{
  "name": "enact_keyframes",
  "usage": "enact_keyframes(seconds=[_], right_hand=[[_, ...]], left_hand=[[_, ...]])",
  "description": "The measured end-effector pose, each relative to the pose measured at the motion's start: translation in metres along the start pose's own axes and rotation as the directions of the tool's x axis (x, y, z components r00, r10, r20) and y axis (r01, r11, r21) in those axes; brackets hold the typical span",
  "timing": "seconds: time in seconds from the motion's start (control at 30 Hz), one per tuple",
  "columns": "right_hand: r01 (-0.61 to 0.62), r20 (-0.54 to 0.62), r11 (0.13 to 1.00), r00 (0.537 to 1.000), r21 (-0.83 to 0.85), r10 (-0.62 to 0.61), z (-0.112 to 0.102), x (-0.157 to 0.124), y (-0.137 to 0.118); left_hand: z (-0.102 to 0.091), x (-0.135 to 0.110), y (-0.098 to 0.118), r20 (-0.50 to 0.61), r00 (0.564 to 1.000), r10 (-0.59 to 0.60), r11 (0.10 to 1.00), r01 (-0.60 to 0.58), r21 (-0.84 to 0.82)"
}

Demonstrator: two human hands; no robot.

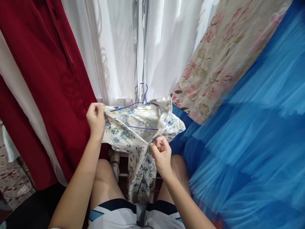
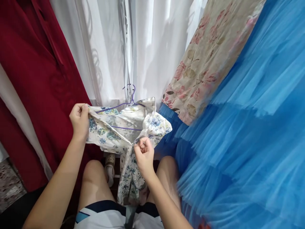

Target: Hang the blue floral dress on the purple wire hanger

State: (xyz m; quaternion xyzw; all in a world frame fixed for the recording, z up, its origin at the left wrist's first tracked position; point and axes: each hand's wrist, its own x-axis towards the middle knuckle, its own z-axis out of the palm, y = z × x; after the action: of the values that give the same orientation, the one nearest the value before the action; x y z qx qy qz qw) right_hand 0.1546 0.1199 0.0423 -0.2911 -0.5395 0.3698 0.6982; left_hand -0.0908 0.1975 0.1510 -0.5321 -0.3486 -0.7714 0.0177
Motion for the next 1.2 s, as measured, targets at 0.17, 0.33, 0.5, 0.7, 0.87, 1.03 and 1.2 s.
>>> enact_keyframes(seconds=[0.17,0.33,0.5,0.7,0.87,1.03,1.2], right_hand=[[-0.101,0.116,0.995,0.988,-0.004,0.101,-0.015,-0.029,0.005],[-0.278,0.168,0.947,0.938,-0.16,0.304,-0.051,-0.039,0.011],[-0.361,0.025,0.912,0.928,-0.195,0.372,-0.084,-0.029,0.013],[-0.471,-0.17,0.878,0.875,-0.083,0.453,-0.107,-0.021,0.028],[-0.581,-0.048,0.798,0.812,-0.16,0.582,-0.107,-0.026,0.043],[-0.501,0.3,0.775,0.726,-0.385,0.618,-0.082,-0.042,0.036],[-0.202,0.687,0.865,0.538,-0.459,0.489,-0.057,-0.058,0.002]], left_hand=[[-0.023,-0.041,-0.071,-0.092,0.867,-0.49,0.853,0.455,-0.256],[-0.011,-0.129,-0.085,0.038,0.709,-0.704,0.64,0.657,-0.4],[0.006,-0.2,-0.054,0.215,0.595,-0.775,0.46,0.763,-0.454],[0.008,-0.21,-0.006,0.459,0.522,-0.718,0.288,0.824,-0.487],[-0.004,-0.191,0.041,0.604,0.56,-0.567,0.251,0.816,-0.522],[-0.011,-0.189,0.08,0.717,0.556,-0.421,0.279,0.831,-0.48],[-0.009,-0.194,0.109,0.789,0.555,-0.262,0.404,0.806,-0.433]])
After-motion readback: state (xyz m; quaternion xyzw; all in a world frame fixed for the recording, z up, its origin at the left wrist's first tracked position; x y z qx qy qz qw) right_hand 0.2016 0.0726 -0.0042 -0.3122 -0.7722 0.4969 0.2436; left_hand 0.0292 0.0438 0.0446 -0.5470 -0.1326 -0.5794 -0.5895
